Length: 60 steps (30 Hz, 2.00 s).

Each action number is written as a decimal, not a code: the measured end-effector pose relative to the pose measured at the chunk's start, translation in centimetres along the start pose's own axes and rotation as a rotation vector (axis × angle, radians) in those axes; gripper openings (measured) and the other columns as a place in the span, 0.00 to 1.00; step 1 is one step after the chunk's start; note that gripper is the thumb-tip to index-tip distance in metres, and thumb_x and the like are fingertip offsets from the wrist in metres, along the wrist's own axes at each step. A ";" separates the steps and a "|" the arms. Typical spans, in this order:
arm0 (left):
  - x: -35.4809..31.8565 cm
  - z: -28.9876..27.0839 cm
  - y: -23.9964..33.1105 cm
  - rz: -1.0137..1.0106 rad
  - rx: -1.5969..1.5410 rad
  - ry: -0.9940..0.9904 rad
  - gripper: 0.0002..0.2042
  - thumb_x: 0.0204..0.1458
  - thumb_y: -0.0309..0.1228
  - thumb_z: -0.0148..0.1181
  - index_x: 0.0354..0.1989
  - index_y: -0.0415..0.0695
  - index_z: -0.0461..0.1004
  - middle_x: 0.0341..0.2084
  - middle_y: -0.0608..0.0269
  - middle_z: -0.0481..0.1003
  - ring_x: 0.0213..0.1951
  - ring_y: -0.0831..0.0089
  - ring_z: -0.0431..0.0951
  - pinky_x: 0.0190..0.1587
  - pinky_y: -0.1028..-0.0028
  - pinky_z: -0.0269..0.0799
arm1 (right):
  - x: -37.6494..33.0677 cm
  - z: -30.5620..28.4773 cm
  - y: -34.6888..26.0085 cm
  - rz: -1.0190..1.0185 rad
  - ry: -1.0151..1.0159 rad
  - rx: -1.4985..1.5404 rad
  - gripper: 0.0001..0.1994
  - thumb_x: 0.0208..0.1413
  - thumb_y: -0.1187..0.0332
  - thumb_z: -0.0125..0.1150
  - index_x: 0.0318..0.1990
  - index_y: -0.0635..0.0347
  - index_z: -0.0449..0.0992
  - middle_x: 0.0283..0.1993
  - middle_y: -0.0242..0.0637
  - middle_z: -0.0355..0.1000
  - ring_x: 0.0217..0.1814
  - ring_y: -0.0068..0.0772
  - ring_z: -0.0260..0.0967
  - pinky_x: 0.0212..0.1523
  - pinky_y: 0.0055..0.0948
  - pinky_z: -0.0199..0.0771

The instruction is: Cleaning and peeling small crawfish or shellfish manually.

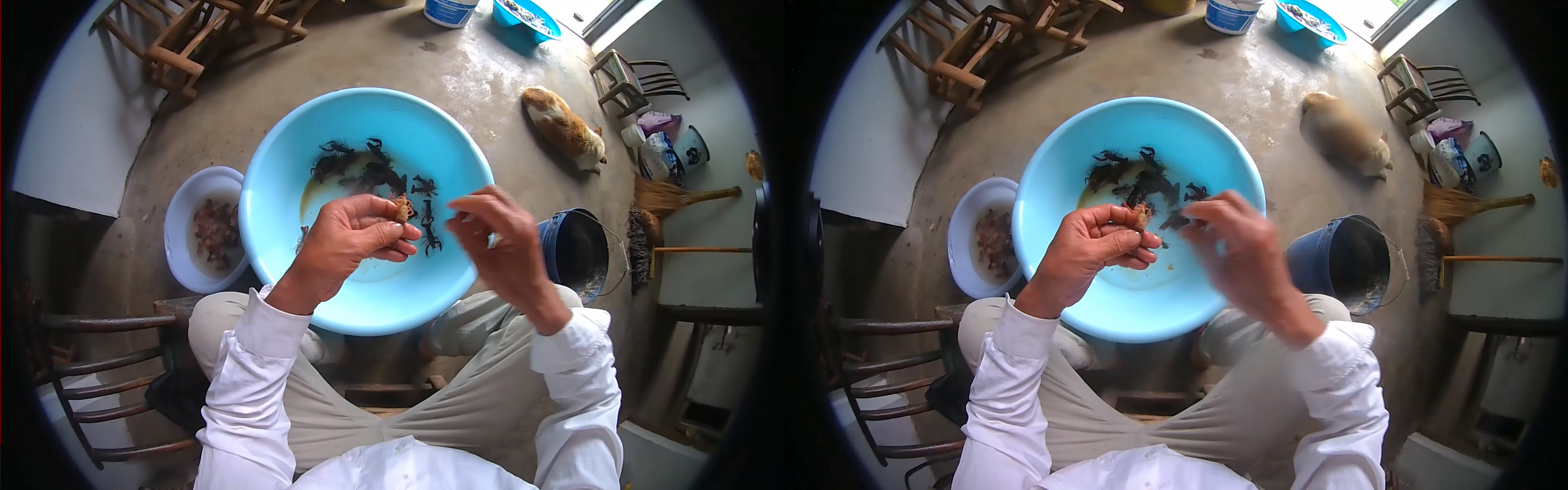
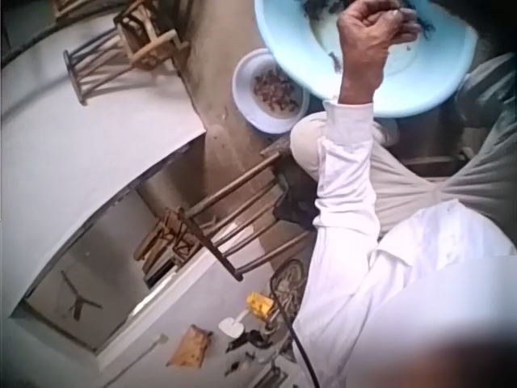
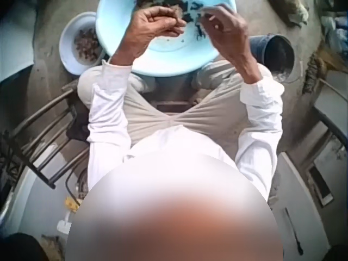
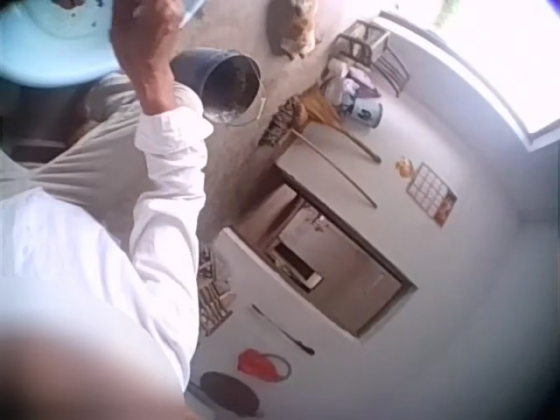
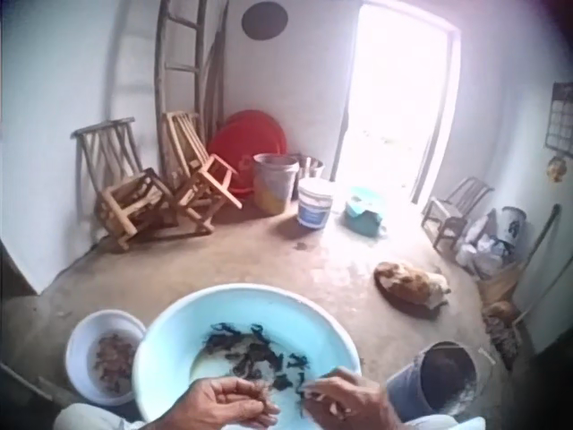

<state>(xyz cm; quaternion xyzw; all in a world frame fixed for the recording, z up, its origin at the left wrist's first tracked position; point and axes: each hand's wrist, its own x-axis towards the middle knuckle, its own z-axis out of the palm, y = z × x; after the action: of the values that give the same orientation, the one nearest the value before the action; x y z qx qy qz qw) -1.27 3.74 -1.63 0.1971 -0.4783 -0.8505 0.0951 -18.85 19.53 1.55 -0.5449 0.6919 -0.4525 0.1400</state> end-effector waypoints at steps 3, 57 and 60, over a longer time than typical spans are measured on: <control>0.3 0.7 -0.1 -0.002 -0.014 -0.002 0.12 0.62 0.27 0.61 0.49 0.32 0.73 0.39 0.50 0.81 0.39 0.67 0.84 0.44 0.70 0.84 | 0.7 3.7 -0.7 -0.021 0.057 -0.023 0.08 0.51 0.78 0.68 0.38 0.61 0.77 0.33 0.40 0.72 0.28 0.34 0.75 0.29 0.31 0.74; 0.9 1.0 -1.4 0.261 -0.184 0.130 0.09 0.62 0.26 0.61 0.48 0.39 0.72 0.42 0.64 0.77 0.44 0.79 0.76 0.48 0.77 0.73 | 0.1 5.8 -0.1 0.770 -0.091 1.327 0.14 0.65 0.69 0.61 0.56 0.62 0.75 0.32 0.29 0.72 0.25 0.20 0.65 0.25 0.22 0.62; 0.9 1.3 -1.4 0.305 -0.008 0.154 0.09 0.62 0.26 0.61 0.48 0.39 0.71 0.42 0.64 0.77 0.44 0.79 0.76 0.49 0.77 0.73 | 0.0 5.6 -0.2 0.779 -0.063 1.330 0.13 0.65 0.69 0.60 0.55 0.61 0.76 0.32 0.29 0.72 0.24 0.19 0.65 0.25 0.22 0.61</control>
<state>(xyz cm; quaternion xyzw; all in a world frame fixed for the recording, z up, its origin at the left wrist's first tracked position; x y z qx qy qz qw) -2.56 5.17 -2.41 0.1866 -0.4906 -0.8105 0.2601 -14.88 16.86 -1.41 -0.0760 0.4121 -0.6756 0.6066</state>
